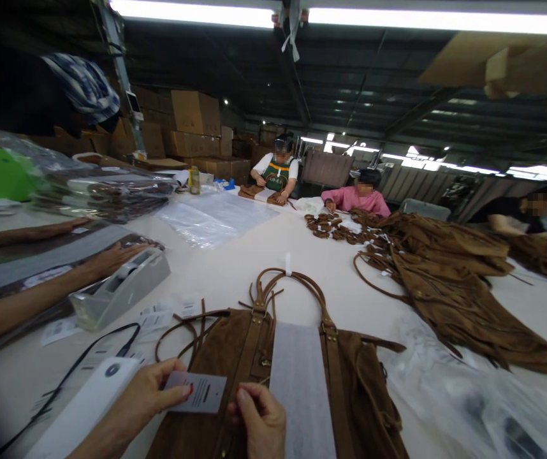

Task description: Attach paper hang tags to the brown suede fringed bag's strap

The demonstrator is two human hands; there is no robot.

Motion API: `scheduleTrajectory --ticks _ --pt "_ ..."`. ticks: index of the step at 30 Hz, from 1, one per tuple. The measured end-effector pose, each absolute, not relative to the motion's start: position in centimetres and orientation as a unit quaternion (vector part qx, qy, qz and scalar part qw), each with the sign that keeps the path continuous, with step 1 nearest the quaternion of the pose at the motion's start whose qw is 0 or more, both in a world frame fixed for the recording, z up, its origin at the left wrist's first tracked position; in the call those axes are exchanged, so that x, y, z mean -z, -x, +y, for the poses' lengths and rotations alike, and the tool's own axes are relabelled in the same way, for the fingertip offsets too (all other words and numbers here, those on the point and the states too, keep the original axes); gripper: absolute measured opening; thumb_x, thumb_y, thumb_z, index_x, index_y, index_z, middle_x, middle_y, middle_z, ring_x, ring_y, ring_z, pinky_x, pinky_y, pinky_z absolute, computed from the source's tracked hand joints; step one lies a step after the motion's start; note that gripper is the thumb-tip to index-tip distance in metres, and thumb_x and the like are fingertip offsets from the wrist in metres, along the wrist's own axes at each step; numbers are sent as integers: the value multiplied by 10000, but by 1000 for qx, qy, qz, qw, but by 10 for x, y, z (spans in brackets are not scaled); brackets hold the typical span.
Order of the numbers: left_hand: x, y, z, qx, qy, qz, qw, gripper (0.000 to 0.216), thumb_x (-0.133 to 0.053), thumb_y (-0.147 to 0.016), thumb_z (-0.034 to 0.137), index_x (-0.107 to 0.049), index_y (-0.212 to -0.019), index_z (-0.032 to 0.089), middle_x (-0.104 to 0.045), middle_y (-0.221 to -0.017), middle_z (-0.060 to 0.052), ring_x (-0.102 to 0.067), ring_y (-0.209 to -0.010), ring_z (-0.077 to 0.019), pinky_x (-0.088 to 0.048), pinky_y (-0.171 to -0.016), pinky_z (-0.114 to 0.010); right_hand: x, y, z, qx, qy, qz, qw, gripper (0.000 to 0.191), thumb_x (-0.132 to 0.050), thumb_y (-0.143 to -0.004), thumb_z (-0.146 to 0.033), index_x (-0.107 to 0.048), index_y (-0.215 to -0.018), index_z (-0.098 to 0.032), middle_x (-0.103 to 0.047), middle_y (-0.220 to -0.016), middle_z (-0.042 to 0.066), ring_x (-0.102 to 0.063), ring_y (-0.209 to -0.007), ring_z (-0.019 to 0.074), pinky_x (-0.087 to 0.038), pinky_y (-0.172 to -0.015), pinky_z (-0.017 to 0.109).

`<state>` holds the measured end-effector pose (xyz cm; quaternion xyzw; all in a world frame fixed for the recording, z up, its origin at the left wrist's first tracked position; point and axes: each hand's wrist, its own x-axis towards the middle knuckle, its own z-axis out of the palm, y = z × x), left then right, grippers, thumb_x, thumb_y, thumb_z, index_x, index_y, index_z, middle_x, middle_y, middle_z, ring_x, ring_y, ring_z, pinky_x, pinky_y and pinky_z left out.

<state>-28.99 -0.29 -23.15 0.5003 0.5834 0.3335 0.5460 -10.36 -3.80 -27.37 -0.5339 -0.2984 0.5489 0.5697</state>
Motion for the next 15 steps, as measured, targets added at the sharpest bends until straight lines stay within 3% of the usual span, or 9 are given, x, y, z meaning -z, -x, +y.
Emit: scheduleTrajectory --ticks 9,15 --pt "211 275 -17 -341 -500 571 555 294 -630 -532 389 -470 -602 152 -454 -524 49 -384 -536 -104 -251 -497 -201 270 99 -41 -446 505 -474 567 194 -610 -697 -391 -671 -693 -207 -608 -683 13 -551 -677 151 -433 -635 222" --pt "218 273 -21 -368 -450 547 602 339 -683 -523 387 -464 -617 147 -474 -531 47 -390 -535 -97 -252 -505 -196 273 100 -44 -414 515 -485 573 184 -621 -687 -394 -689 -709 -225 -611 -943 66 -548 -907 203 -420 -814 282"
